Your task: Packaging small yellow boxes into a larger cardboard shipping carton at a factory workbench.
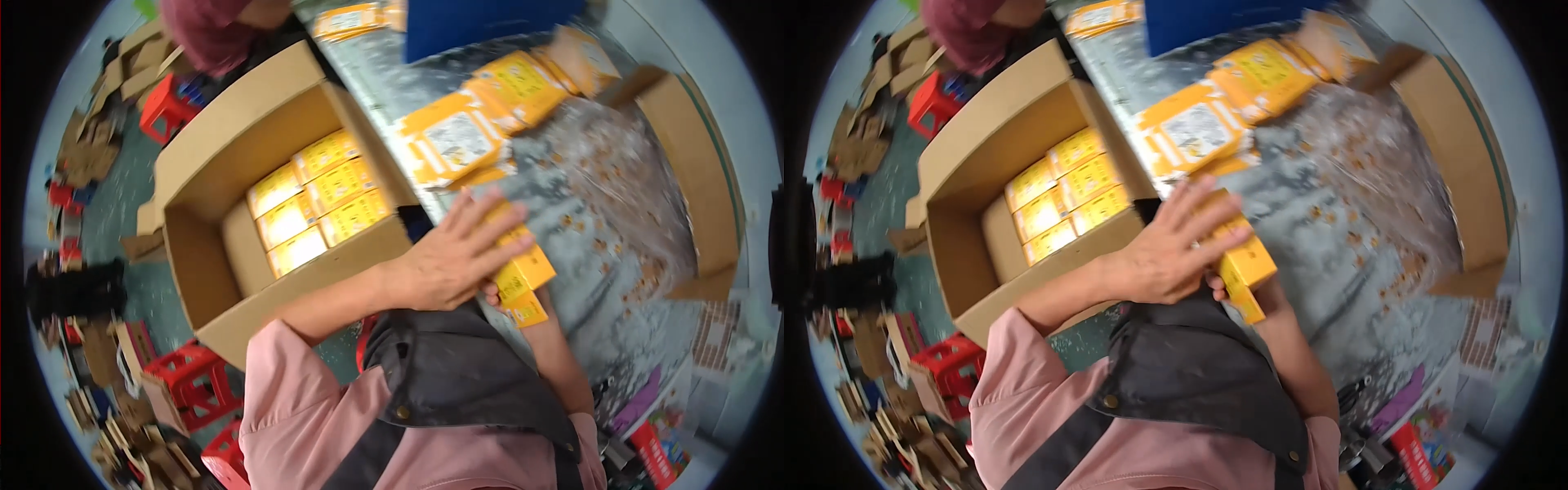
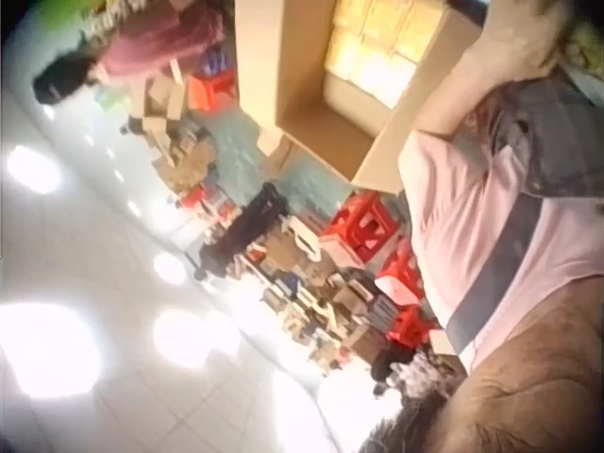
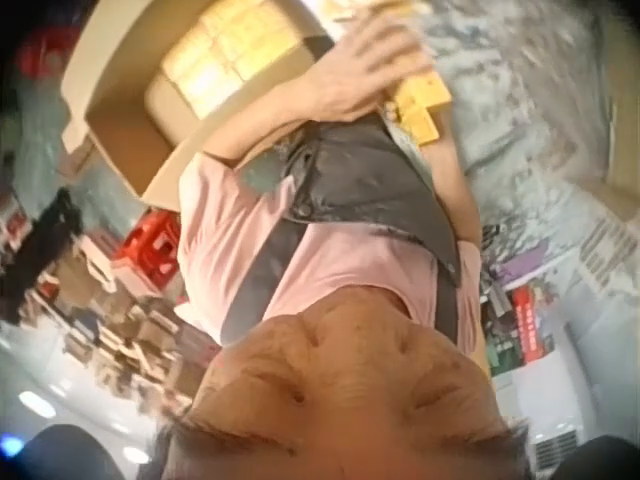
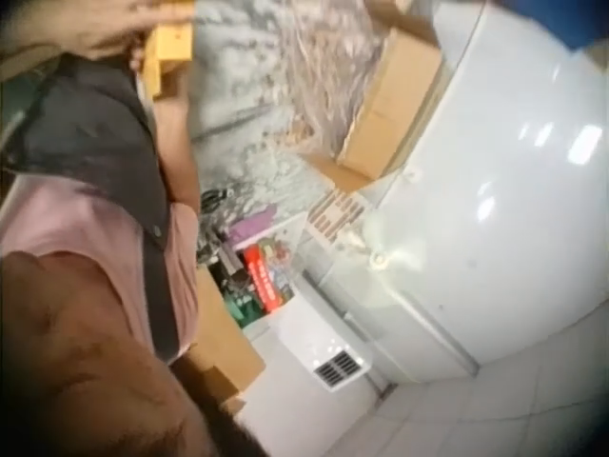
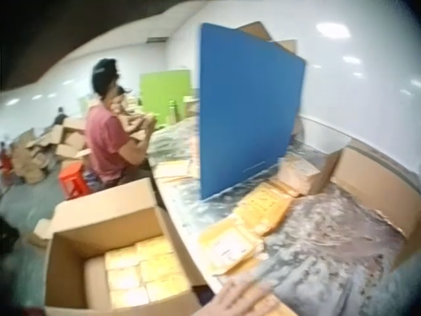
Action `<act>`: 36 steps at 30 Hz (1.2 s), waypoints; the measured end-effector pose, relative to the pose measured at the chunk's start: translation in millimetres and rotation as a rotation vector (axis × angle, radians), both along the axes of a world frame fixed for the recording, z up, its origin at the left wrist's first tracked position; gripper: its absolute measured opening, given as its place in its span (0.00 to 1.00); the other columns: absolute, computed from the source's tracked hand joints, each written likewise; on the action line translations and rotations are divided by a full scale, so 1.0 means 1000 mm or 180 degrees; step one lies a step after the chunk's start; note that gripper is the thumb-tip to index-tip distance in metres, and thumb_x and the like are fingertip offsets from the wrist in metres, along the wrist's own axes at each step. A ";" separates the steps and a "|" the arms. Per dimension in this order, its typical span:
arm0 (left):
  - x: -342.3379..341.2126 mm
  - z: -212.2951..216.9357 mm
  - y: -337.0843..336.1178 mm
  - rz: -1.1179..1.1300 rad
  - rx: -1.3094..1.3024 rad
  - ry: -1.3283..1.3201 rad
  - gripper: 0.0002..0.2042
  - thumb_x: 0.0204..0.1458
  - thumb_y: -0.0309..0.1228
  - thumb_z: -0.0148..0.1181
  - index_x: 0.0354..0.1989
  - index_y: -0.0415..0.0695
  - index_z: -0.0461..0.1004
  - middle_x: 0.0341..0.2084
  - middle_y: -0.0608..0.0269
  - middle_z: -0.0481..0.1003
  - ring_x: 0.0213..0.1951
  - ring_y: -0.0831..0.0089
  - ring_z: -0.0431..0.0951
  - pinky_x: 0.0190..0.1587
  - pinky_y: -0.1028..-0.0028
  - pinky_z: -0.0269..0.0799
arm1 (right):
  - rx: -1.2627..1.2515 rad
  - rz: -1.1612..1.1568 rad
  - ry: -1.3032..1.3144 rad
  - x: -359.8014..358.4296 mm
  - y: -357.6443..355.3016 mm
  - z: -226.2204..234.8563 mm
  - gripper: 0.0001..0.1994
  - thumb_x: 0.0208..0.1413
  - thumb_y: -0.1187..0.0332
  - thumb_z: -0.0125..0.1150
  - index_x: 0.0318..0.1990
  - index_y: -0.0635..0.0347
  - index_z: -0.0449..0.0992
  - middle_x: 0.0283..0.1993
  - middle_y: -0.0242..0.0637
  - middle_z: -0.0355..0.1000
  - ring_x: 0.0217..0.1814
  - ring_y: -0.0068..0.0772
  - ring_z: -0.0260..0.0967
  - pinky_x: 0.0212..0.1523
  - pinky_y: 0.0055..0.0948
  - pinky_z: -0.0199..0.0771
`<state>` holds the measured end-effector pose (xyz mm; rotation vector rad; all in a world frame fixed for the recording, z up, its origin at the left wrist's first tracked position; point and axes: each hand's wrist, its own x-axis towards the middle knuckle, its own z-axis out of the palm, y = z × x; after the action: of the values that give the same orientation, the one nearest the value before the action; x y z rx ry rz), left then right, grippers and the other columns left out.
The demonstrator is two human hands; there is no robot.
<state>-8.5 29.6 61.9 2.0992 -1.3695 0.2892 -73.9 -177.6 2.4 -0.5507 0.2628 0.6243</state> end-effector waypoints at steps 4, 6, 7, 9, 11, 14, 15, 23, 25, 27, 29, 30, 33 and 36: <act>0.011 -0.003 0.043 -0.0198 0.0160 0.0048 0.38 0.49 0.40 0.63 0.70 0.51 0.53 0.69 0.48 0.52 0.70 0.42 0.48 0.68 0.42 0.44 | -0.0978 0.0527 0.0223 0.023 0.041 -0.001 0.28 0.62 0.42 0.46 0.59 0.54 0.66 0.39 0.45 0.74 0.32 0.42 0.77 0.30 0.38 0.85; 0.012 0.000 0.075 -0.0009 0.0127 0.0031 0.42 0.46 0.42 0.65 0.69 0.47 0.52 0.67 0.46 0.53 0.68 0.42 0.52 0.67 0.42 0.46 | -0.0373 0.0747 0.0117 0.037 0.063 0.007 0.29 0.63 0.43 0.45 0.61 0.55 0.64 0.41 0.48 0.74 0.33 0.45 0.77 0.30 0.41 0.84; 0.010 0.004 0.094 0.0130 0.0201 0.0093 0.44 0.43 0.43 0.67 0.69 0.45 0.52 0.65 0.45 0.55 0.66 0.42 0.55 0.66 0.42 0.47 | -0.1060 0.1078 -0.0062 0.042 0.076 0.002 0.31 0.63 0.42 0.43 0.63 0.57 0.62 0.42 0.52 0.74 0.34 0.49 0.77 0.30 0.42 0.84; 0.019 0.003 0.121 0.0269 0.0032 0.0030 0.53 0.35 0.45 0.72 0.69 0.37 0.49 0.59 0.42 0.58 0.59 0.44 0.61 0.63 0.46 0.54 | -0.0642 0.1186 -0.0071 0.055 0.102 -0.003 0.32 0.63 0.39 0.39 0.63 0.55 0.63 0.42 0.52 0.75 0.33 0.51 0.77 0.29 0.43 0.82; 0.025 -0.001 0.149 0.0450 -0.0037 0.0214 0.54 0.34 0.45 0.73 0.69 0.36 0.47 0.59 0.42 0.58 0.59 0.44 0.61 0.62 0.48 0.56 | 0.0083 0.1529 0.0039 0.071 0.113 -0.037 0.36 0.61 0.35 0.34 0.64 0.53 0.63 0.45 0.55 0.74 0.35 0.57 0.75 0.30 0.46 0.81; 0.024 -0.015 0.183 0.0779 -0.0106 0.0473 0.57 0.32 0.43 0.74 0.70 0.32 0.44 0.58 0.41 0.58 0.57 0.45 0.62 0.60 0.54 0.58 | 0.0560 0.1741 0.0562 0.084 0.158 -0.036 0.38 0.60 0.33 0.35 0.63 0.55 0.65 0.46 0.57 0.74 0.34 0.52 0.76 0.31 0.41 0.80; 0.023 -0.018 0.190 0.0898 -0.0033 0.0550 0.58 0.32 0.43 0.74 0.70 0.32 0.44 0.58 0.40 0.58 0.57 0.45 0.62 0.61 0.54 0.58 | 0.0547 0.1764 0.0573 0.087 0.168 -0.039 0.38 0.60 0.33 0.35 0.63 0.55 0.65 0.46 0.57 0.74 0.34 0.52 0.76 0.31 0.41 0.80; 0.030 -0.053 0.277 0.1882 0.0405 0.0752 0.60 0.28 0.45 0.76 0.68 0.29 0.46 0.56 0.37 0.60 0.58 0.43 0.61 0.63 0.53 0.55 | -0.1257 0.2178 0.0070 0.101 0.203 -0.025 0.25 0.68 0.52 0.42 0.58 0.66 0.67 0.42 0.54 0.76 0.31 0.34 0.76 0.35 0.31 0.79; 0.040 -0.083 0.330 0.2450 0.1033 0.0504 0.60 0.27 0.44 0.77 0.68 0.28 0.44 0.55 0.41 0.60 0.57 0.45 0.61 0.65 0.49 0.51 | -0.1521 0.2244 -0.0009 0.104 0.194 -0.020 0.22 0.69 0.56 0.42 0.57 0.66 0.68 0.41 0.53 0.77 0.31 0.33 0.76 0.35 0.30 0.79; 0.043 -0.120 0.385 0.3154 0.1534 0.0876 0.63 0.27 0.44 0.77 0.70 0.32 0.40 0.58 0.41 0.58 0.63 0.45 0.55 0.68 0.42 0.41 | -0.1574 0.1949 0.0111 0.101 0.189 -0.018 0.19 0.70 0.60 0.41 0.55 0.66 0.69 0.37 0.53 0.77 0.30 0.33 0.76 0.33 0.29 0.79; 0.038 -0.159 0.438 0.3625 0.2191 0.1071 0.63 0.26 0.43 0.76 0.71 0.38 0.39 0.60 0.42 0.56 0.67 0.43 0.50 0.68 0.41 0.41 | -0.1618 0.1928 0.0086 0.096 0.192 -0.023 0.19 0.70 0.60 0.40 0.55 0.66 0.69 0.36 0.52 0.77 0.29 0.33 0.76 0.32 0.29 0.79; 0.038 -0.175 0.457 0.3858 0.2452 0.1301 0.63 0.26 0.42 0.75 0.72 0.41 0.39 0.62 0.43 0.56 0.68 0.42 0.48 0.68 0.40 0.41 | -0.1692 0.1875 0.0066 0.095 0.194 -0.024 0.19 0.70 0.59 0.40 0.55 0.66 0.69 0.34 0.52 0.78 0.29 0.33 0.76 0.31 0.29 0.79; 0.045 -0.199 0.488 0.4090 0.2985 0.1667 0.62 0.27 0.41 0.74 0.72 0.43 0.38 0.63 0.46 0.54 0.69 0.42 0.47 0.68 0.40 0.42 | -0.1893 0.1898 0.0060 0.096 0.199 -0.023 0.19 0.70 0.59 0.40 0.55 0.66 0.69 0.31 0.52 0.78 0.27 0.34 0.76 0.30 0.29 0.79; 0.058 -0.221 0.497 0.4132 0.3119 0.1832 0.61 0.29 0.38 0.73 0.73 0.46 0.37 0.65 0.48 0.52 0.69 0.43 0.47 0.67 0.41 0.46 | -0.1870 0.1896 0.0038 0.098 0.197 -0.026 0.19 0.70 0.59 0.40 0.55 0.66 0.68 0.31 0.52 0.78 0.26 0.35 0.77 0.30 0.29 0.79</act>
<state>49.1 526.7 -158.6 3.2026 0.4841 -0.5906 24.2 19.9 -23.8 -1.2138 0.2952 1.1377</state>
